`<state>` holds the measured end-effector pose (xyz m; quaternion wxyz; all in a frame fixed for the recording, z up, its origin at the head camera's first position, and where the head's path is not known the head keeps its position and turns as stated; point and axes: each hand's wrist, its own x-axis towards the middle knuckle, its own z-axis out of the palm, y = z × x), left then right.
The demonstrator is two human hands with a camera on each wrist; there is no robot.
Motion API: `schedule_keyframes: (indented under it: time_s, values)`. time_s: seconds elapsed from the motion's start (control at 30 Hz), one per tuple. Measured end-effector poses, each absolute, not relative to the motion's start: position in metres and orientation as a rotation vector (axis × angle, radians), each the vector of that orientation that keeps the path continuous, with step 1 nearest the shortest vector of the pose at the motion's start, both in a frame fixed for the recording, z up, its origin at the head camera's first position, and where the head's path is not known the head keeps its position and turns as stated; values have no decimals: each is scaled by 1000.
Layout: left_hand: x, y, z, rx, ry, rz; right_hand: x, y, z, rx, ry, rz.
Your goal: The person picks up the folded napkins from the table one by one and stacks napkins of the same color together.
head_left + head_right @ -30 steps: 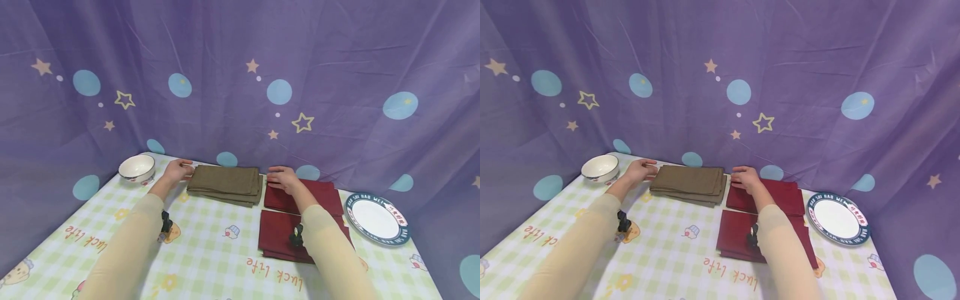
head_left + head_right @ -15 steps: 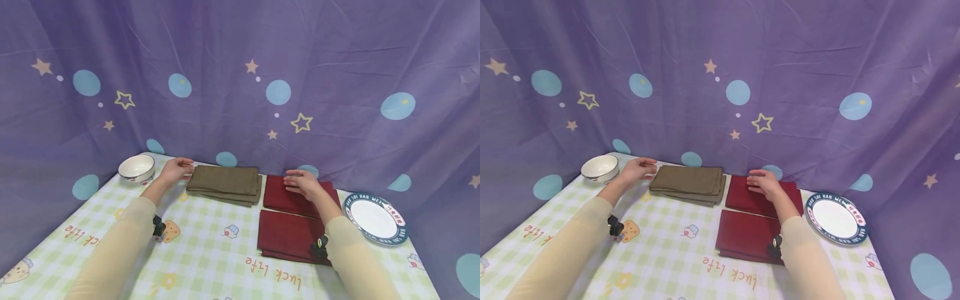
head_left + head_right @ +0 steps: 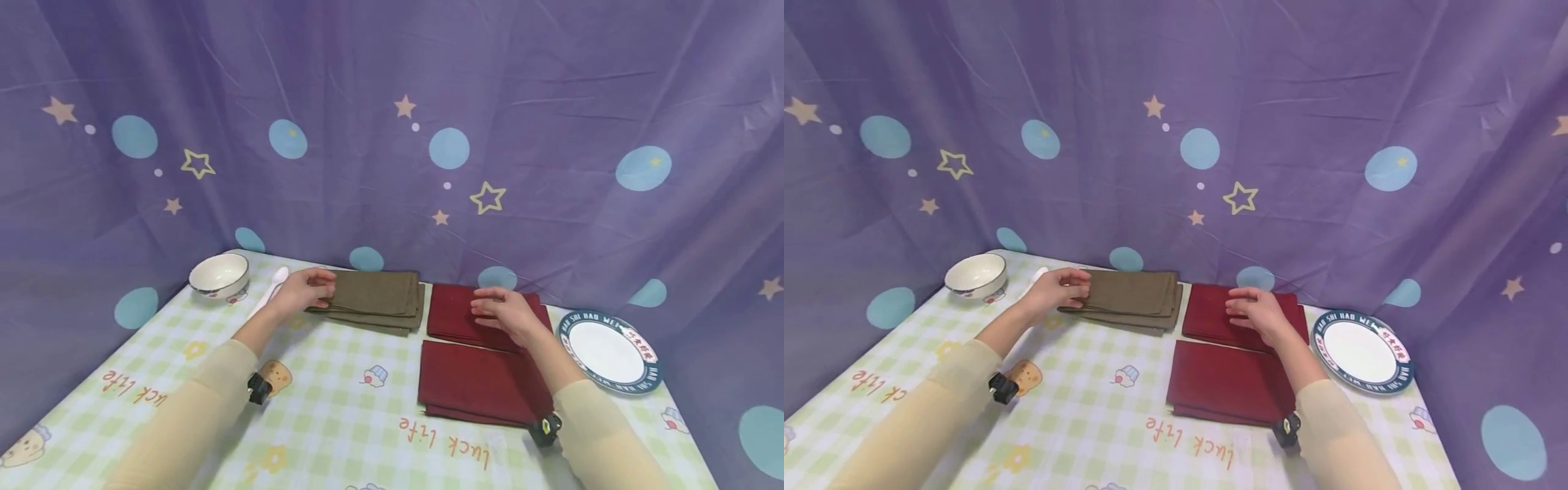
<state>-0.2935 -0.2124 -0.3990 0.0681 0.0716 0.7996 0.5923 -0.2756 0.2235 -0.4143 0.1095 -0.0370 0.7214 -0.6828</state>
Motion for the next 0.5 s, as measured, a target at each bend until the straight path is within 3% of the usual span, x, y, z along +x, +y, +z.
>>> schedule_keyframes:
  time_s: [0.5]
  values:
    - [-271,-169,-410,320,2315,1735,-243,244,-418,-101,2144,-2000]
